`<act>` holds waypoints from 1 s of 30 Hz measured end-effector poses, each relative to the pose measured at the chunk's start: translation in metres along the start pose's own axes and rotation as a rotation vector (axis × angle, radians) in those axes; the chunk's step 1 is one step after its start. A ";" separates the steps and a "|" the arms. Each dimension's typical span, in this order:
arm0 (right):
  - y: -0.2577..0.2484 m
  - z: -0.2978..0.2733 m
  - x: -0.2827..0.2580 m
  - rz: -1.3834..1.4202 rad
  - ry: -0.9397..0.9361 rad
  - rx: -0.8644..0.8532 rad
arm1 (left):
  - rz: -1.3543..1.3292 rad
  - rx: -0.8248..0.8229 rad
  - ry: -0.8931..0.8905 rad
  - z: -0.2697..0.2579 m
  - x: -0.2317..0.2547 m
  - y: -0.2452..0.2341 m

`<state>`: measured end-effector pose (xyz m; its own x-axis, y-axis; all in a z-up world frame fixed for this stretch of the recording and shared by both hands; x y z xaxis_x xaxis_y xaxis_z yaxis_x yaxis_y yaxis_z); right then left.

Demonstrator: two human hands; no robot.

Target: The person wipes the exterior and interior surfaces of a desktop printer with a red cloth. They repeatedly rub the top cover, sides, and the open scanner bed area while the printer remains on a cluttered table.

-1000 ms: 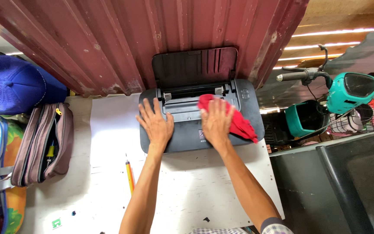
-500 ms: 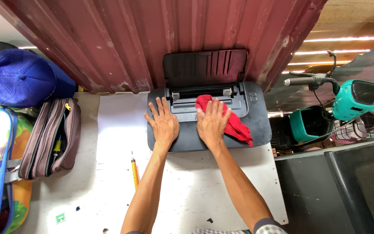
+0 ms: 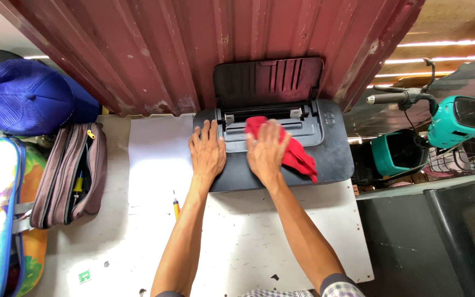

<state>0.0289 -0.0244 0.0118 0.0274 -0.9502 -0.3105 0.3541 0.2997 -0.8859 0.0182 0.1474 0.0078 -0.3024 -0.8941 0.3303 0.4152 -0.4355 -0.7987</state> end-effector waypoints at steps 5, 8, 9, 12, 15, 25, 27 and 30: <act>0.006 0.000 -0.014 0.110 -0.235 -0.142 | 0.019 0.029 -0.022 0.003 0.001 0.002; 0.006 0.009 0.001 0.060 -0.108 -0.133 | 0.025 0.072 -0.017 0.007 -0.003 0.001; 0.006 0.011 0.008 0.033 -0.060 -0.098 | 0.019 0.085 -0.016 0.008 -0.003 0.001; 0.007 0.017 0.021 -0.033 0.049 0.028 | 0.017 0.076 -0.010 0.013 -0.007 0.003; 0.013 0.018 0.016 -0.067 0.055 0.052 | 0.000 0.087 -0.035 0.013 -0.007 0.004; 0.002 0.009 0.005 0.161 -0.092 0.147 | 0.013 0.024 -0.004 0.011 -0.012 0.009; 0.000 0.014 0.022 0.136 0.021 0.160 | 0.060 -0.001 0.008 0.012 -0.014 0.013; 0.006 0.027 0.035 0.091 0.147 0.146 | 0.063 -0.024 -0.025 0.013 -0.017 0.019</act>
Point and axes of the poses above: each hand's wrist, its own z-axis towards the middle knuckle, its own y-axis out of the palm, x = y × z, the point moved 3 cm from there along z, towards the middle knuckle, and after that the axes turned 10 degrees about y, right-handed, at the moved point
